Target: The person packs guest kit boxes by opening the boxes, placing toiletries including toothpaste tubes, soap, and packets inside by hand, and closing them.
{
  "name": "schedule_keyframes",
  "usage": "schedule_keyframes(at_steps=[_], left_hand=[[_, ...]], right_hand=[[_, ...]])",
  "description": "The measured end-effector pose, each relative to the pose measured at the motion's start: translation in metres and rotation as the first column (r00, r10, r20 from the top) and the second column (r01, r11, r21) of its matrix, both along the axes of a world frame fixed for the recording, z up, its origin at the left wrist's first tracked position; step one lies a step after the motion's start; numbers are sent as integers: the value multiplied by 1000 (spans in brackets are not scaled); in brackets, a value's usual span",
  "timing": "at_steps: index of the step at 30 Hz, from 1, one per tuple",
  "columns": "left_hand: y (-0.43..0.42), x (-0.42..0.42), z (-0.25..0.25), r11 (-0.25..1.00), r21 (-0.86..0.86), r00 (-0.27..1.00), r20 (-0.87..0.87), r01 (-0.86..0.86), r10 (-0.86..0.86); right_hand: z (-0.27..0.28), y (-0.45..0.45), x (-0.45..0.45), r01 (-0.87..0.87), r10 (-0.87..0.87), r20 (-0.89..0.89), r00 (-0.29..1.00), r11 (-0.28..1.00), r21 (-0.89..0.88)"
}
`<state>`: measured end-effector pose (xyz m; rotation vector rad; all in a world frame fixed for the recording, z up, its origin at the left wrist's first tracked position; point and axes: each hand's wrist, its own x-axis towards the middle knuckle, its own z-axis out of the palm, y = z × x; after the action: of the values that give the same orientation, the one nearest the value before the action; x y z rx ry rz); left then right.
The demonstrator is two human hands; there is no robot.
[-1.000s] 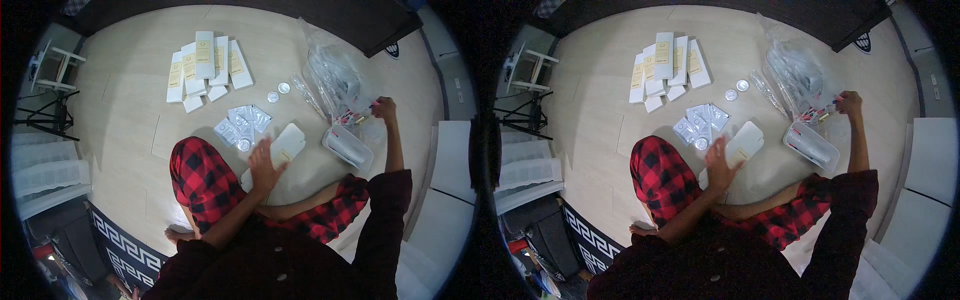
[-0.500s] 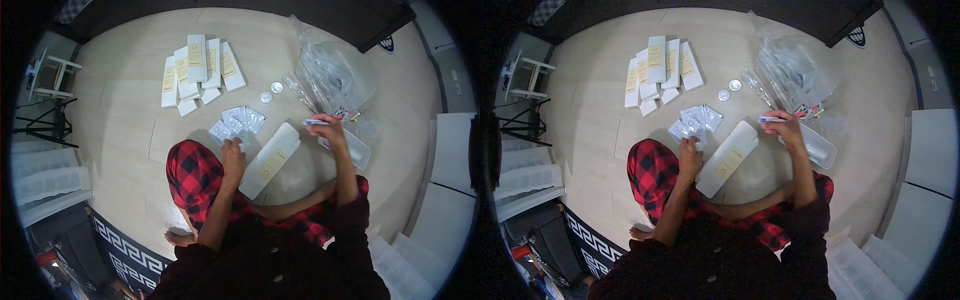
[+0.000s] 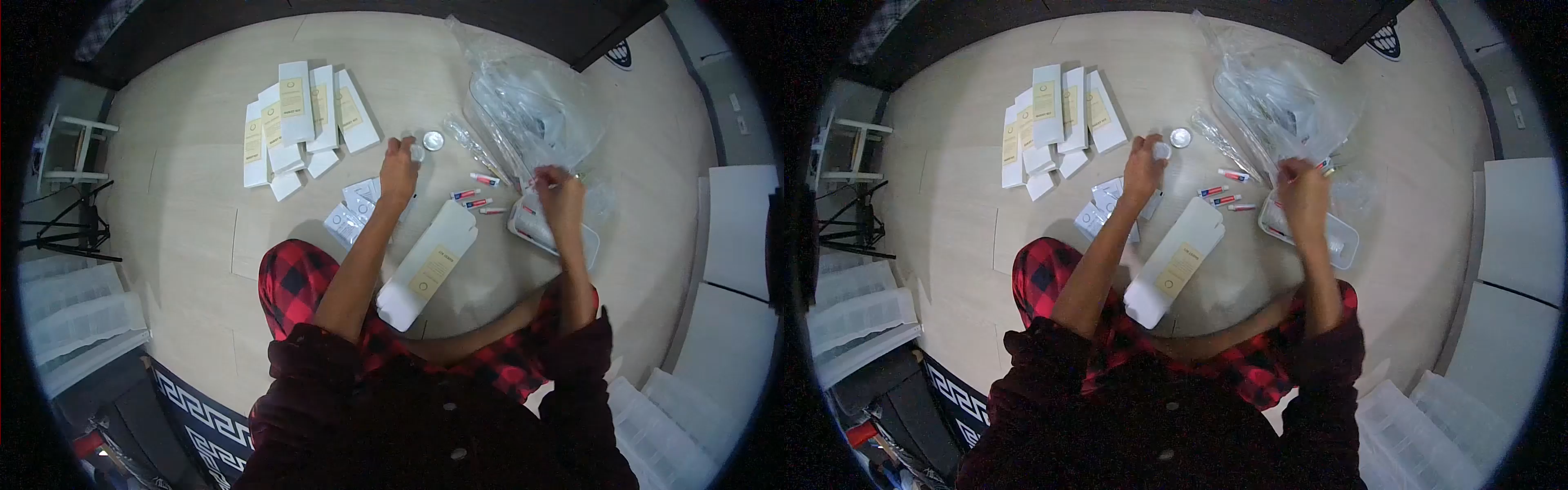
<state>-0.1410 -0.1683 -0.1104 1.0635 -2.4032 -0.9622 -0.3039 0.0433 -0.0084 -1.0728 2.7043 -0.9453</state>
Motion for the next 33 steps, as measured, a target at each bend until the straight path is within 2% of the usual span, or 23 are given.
schedule_keyframes(at_steps=[2, 3, 5, 6, 7, 8, 10, 12, 13, 15, 17, 18, 19, 21, 24, 25, 26, 27, 28, 29, 30, 32, 33], left_hand=[[4, 2, -5, 986, -167, 999, -50, -15, 7], [12, 3, 4, 986, -168, 999, -51, -14, 6], [36, 10, 25, 964, -256, 997, 7, -73, 78], [51, 17, 25, 984, -177, 999, -33, -25, 20], [68, 25, 24, 995, -99, 996, -77, 25, -33], [88, 34, 30, 996, -67, 997, -47, 65, -68], [123, 54, 41, 994, -36, 995, -12, 102, -103], [147, 67, 50, 991, 122, 980, 179, 61, -83], [154, 73, 43, 991, 120, 981, 176, 62, -83], [161, 82, 30, 997, 25, 945, 317, 79, -83], [158, 81, 33, 998, 67, 950, 312, 11, -31], [159, 84, 35, 992, 118, 949, 316, -52, 12], [161, 86, 34, 992, 117, 947, 320, -51, 11], [163, 84, 34, 987, 93, 941, 325, -129, 92], [171, 85, 35, 983, 53, 930, 338, -173, 146], [173, 85, 35, 984, 55, 932, 334, -169, 141], [173, 86, 35, 985, 42, 933, 331, -166, 143], [174, 87, 35, 986, 29, 934, 326, -165, 147], [174, 87, 36, 986, 30, 936, 319, -163, 145], [174, 88, 37, 986, 21, 934, 325, -164, 149], [175, 88, 36, 986, 10, 931, 332, -166, 153], [176, 89, 34, 986, -6, 936, 316, -165, 158], [177, 89, 33, 987, -22, 938, 306, -162, 161]], right_hand=[[3, 5, -41, -18, 48, -112, 993, 966, 258], [2, 2, -49, -16, 47, -113, 992, 966, 257], [-7, -10, -58, -24, 95, -69, 993, 742, 670], [-26, -13, -67, -37, 104, -62, 993, 747, 664], [-54, -12, -80, -73, 164, -46, 985, 652, 755], [-70, -15, -89, -103, 222, -23, 975, 542, 834], [-77, -26, -96, -142, 200, 48, 979, 488, 861], [-76, -27, -98, -165, 161, 104, 981, 430, 888], [-76, -27, -99, -168, 169, 104, 980, 428, 888], [-93, -18, -97, -174, 181, 105, 978, 426, 888], [-136, 3, -108, 45, 206, -366, 908, 818, 573], [-140, 7, -119, 37, 211, -359, 909, 819, 573], [-135, 9, -128, -119, 257, -256, 932, 883, 454], [-123, 15, -138, -246, 306, -170, 937, 920, 306], [-63, 13, -138, -220, 322, -328, 888, 924, 313], [-47, 13, -144, -97, 131, -57, 990, 907, 409], [-31, 16, -148, -8, -111, 194, 975, 850, 526], [-10, 22, -145, -2, -115, 188, 975, 849, 528], [14, 29, -133, 28, -143, 395, 908, 958, 284], [29, 35, -119, 107, -105, 584, 805, 994, 30], [35, 39, -109, 107, -104, 579, 808, 994, 28], [43, 45, -84, 98, 68, 689, 721, 975, -199], [50, 39, -58, 56, 121, 692, 711, 972, -227]])
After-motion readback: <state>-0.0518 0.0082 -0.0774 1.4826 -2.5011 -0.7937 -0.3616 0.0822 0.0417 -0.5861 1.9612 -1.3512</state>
